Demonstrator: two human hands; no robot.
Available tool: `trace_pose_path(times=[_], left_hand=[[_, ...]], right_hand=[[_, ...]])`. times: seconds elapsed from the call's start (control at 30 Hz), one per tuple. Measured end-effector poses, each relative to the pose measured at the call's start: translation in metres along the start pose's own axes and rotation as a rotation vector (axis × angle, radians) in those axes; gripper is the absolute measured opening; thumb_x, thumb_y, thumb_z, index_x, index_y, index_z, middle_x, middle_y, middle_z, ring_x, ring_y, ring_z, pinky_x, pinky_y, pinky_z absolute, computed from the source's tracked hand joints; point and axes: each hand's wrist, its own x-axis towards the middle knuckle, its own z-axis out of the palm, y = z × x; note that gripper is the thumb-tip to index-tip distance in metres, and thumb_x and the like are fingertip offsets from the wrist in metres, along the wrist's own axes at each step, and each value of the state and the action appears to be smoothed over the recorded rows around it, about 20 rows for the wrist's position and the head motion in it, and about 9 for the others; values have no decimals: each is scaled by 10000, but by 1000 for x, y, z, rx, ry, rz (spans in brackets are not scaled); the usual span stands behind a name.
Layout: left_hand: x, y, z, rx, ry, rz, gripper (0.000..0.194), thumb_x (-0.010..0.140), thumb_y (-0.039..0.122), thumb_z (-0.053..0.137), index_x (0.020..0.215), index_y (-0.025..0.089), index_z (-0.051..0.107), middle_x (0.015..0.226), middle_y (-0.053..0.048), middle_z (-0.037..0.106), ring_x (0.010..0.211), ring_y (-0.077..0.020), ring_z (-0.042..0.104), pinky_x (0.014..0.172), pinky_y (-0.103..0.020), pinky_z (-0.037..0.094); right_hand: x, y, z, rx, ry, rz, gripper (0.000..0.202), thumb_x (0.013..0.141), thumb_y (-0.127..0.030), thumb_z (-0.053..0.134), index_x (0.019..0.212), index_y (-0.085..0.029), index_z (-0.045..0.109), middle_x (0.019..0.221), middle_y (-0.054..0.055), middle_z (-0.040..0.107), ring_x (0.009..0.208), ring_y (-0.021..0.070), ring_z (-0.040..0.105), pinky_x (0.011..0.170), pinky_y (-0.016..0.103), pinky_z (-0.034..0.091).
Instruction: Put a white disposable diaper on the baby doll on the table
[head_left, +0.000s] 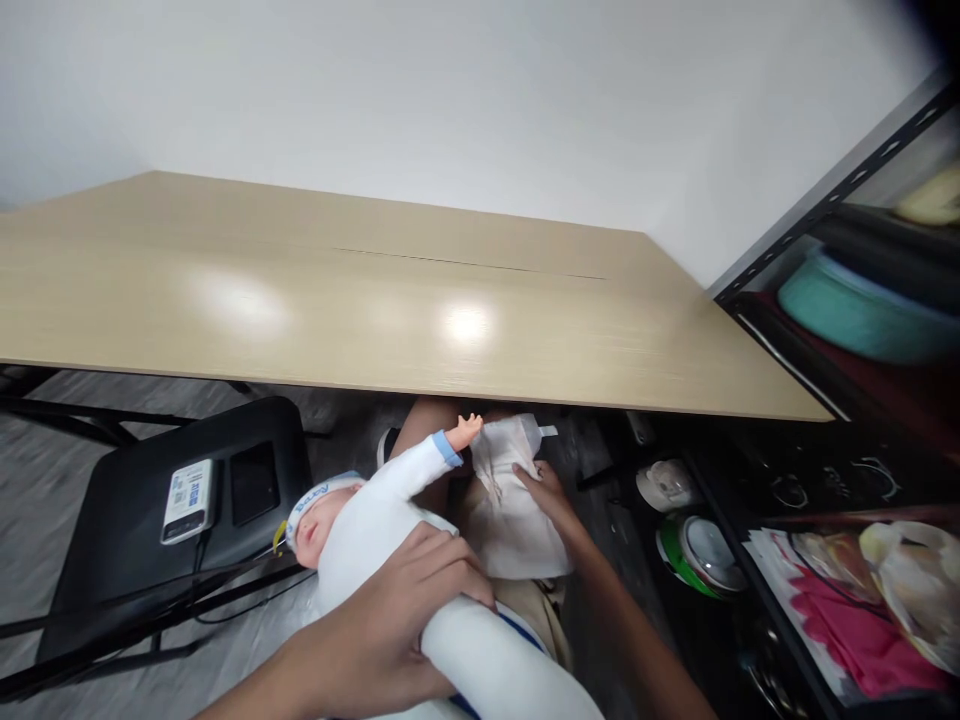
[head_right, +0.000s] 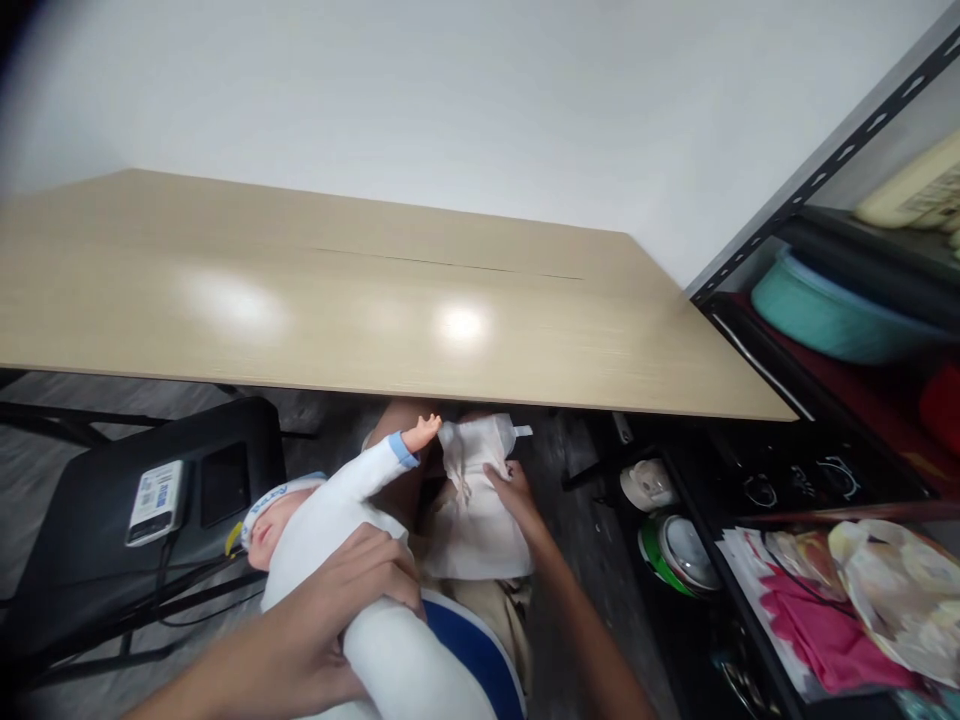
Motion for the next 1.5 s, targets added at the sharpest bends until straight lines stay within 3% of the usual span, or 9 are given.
trace_pose_path(times=[0.17,0.37,0.43,0.5,0.6,0.7,0.93,1.07,1.5], left_hand=[[-1,-4,3,-2,8,-24,316,870,172,722,1124,286,572,1075,16,659,990,-185,583,915,-327,432],[1,-6,6,14,1,-14,316,885,165,697,1151,289,580,1094,19,667,1005,-187,588,925,-338,415],[2,-6,8,27,-4,-11,326,887,165,693,1168,290,585,1099,18,669,1003,-187,591,919,-339,412],[2,-6,9,40,-7,-13,336,881,162,692,1176,287,589,1100,15,673,1001,-190,594,915,-340,413],[3,-6,10,51,-10,-18,335,868,161,699,1164,281,597,1090,11,676,997,-195,599,916,-343,414],[4,-7,11,61,-22,-22,332,871,172,704,1167,279,597,1090,6,678,1002,-201,601,918,-347,412],[2,-9,14,68,-5,-32,360,873,179,707,1196,284,589,1114,4,676,1013,-201,600,923,-351,401],[1,-9,16,70,-10,-37,342,894,197,690,1209,287,592,1125,2,681,1015,-204,602,918,-358,395],[-4,-12,20,138,18,-9,417,893,198,697,1279,303,577,1135,0,668,1019,-206,594,922,-359,404]], right_hand=[[-3,22,11,-78,97,24,613,686,-680,693,1061,-202,613,1056,118,738,1048,329,704,888,403,551],[-20,35,-4,-148,150,11,739,735,-647,695,1246,-123,590,1192,209,702,1112,353,683,952,449,543],[-27,26,-13,-201,187,-62,826,742,-619,727,1341,-78,554,1277,244,660,1213,384,626,1046,491,487],[-33,9,-19,-313,212,-239,742,815,-551,717,1377,-93,557,1355,239,618,1302,385,552,1127,509,410],[-33,-24,-17,-495,51,-549,342,995,-396,571,1248,-185,665,1299,152,657,1250,302,564,1115,436,408],[-22,-48,1,-635,-177,-641,279,1055,-311,487,1191,-217,711,1248,104,678,1209,249,570,1074,363,419],[6,-37,39,-818,-306,-585,346,1025,-328,548,1314,-228,711,1216,118,705,1169,287,564,1003,390,390],[10,-29,42,-879,-306,-547,423,1009,-341,557,1412,-257,652,1270,127,690,1205,305,536,1012,415,364],[7,-48,36,-809,-338,-542,342,1010,-292,545,1304,-239,711,1234,117,695,1189,297,561,1029,429,395]])
